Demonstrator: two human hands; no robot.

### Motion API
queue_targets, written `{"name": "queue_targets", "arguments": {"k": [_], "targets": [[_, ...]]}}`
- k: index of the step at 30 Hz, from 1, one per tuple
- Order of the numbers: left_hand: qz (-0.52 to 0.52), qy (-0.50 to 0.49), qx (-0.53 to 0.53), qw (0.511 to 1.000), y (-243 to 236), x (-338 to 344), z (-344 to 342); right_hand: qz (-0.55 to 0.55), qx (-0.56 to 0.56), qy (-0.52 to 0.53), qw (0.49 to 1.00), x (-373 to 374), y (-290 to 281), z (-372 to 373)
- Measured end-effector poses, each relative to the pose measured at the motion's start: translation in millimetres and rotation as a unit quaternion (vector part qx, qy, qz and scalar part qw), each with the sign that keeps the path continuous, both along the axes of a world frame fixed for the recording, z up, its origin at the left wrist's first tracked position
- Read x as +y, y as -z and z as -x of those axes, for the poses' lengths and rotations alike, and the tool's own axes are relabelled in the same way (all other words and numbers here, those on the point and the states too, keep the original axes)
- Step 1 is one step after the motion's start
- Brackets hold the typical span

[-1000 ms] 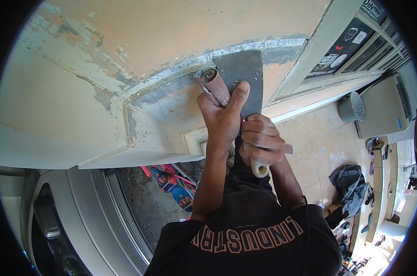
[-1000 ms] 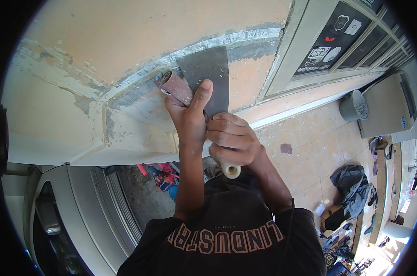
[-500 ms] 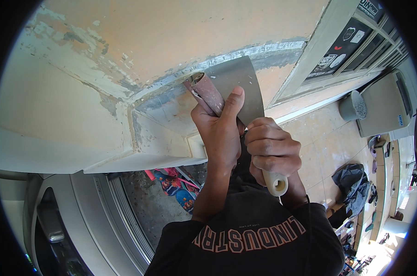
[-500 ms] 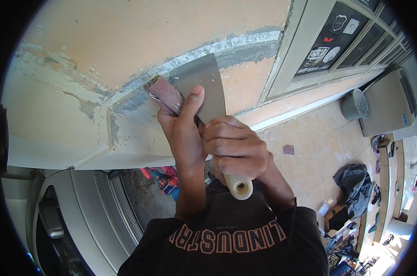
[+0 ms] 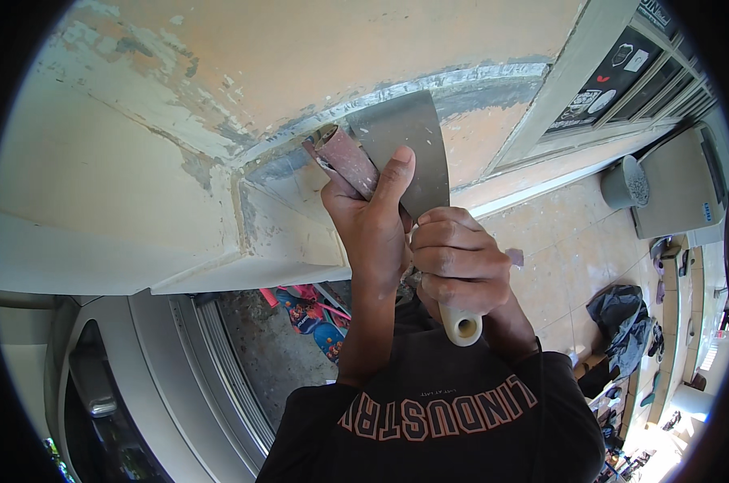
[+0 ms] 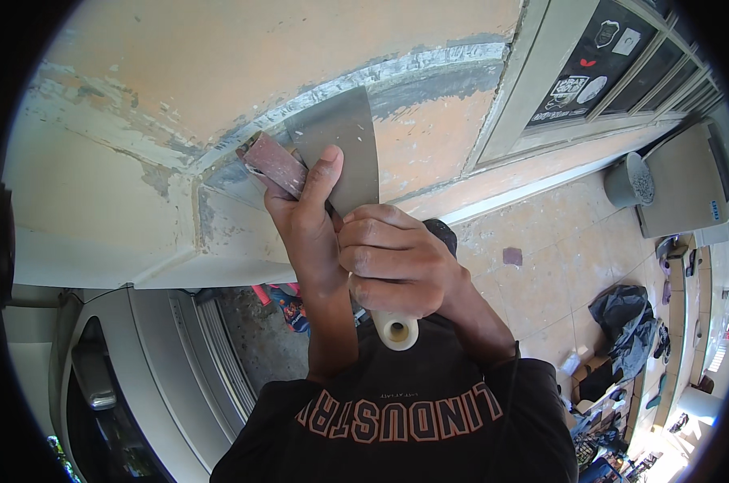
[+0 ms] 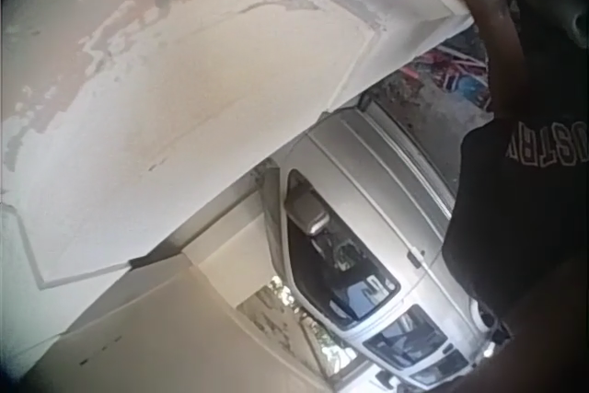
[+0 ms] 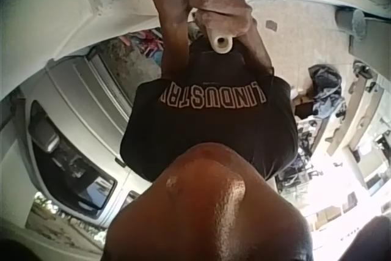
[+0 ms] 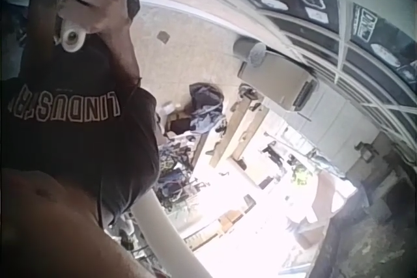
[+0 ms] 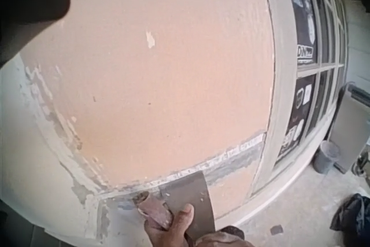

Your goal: Scraping and sanding the lower portion of a wall pillar using a putty knife and sandpaper.

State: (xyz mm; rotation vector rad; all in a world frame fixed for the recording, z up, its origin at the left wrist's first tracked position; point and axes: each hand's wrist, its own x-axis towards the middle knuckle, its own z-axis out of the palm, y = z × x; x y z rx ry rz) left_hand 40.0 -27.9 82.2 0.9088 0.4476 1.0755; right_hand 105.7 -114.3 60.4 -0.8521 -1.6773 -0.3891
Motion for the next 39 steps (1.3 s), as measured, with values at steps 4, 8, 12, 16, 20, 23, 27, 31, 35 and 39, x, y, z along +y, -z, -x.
{"name": "queue_targets", "arguments": {"k": [4, 8, 12, 16, 20, 23, 27, 31, 35, 39], "targets": [[0.059, -0.022, -0.02, 0.998, -12.6, -1.7, -3.6, 0.009, 0.01, -0.034, 0.999, 0.1, -1.3, -2.2], [-0.093, 0.004, -0.002, 0.996, 15.0, 14.9, -1.7, -0.001, -0.015, 0.005, 1.0, 6.5, 23.1, -1.1], [-0.11, -0.024, -0.022, 0.993, 12.0, 9.8, -4.6, -0.02, 0.029, 0.021, 0.999, 7.3, 19.4, 6.4], [0.014, 0.008, -0.016, 1.0, -5.2, 0.3, 2.1, 0.014, 0.034, 0.024, 0.999, -2.3, -7.4, 14.0], [0.023, 0.06, -0.055, 0.996, -6.2, 2.5, 2.1, -0.021, 0.059, 0.009, 0.998, 3.6, -9.5, 11.0], [-0.058, 0.019, -0.035, 0.998, 15.0, 9.6, -7.3, -0.038, 0.06, 0.016, 0.997, 8.3, 19.7, 2.5], [-0.087, -0.024, -0.005, 0.996, 7.1, 4.1, -0.3, -0.036, 0.045, 0.007, 0.998, 9.2, 20.3, 5.2], [0.026, 0.017, -0.029, 0.999, -6.6, 6.2, 14.2, 0.008, 0.024, -0.02, 0.999, 8.2, 2.5, 15.8], [0.039, 0.031, -0.035, 0.998, -5.1, 8.3, 11.4, 0.02, 0.051, -0.04, 0.998, 7.5, -0.1, 14.1], [-0.101, -0.073, -0.056, 0.991, 11.3, 16.4, -1.2, 0.007, 0.043, 0.005, 0.999, 15.8, 15.4, 19.0]]}}
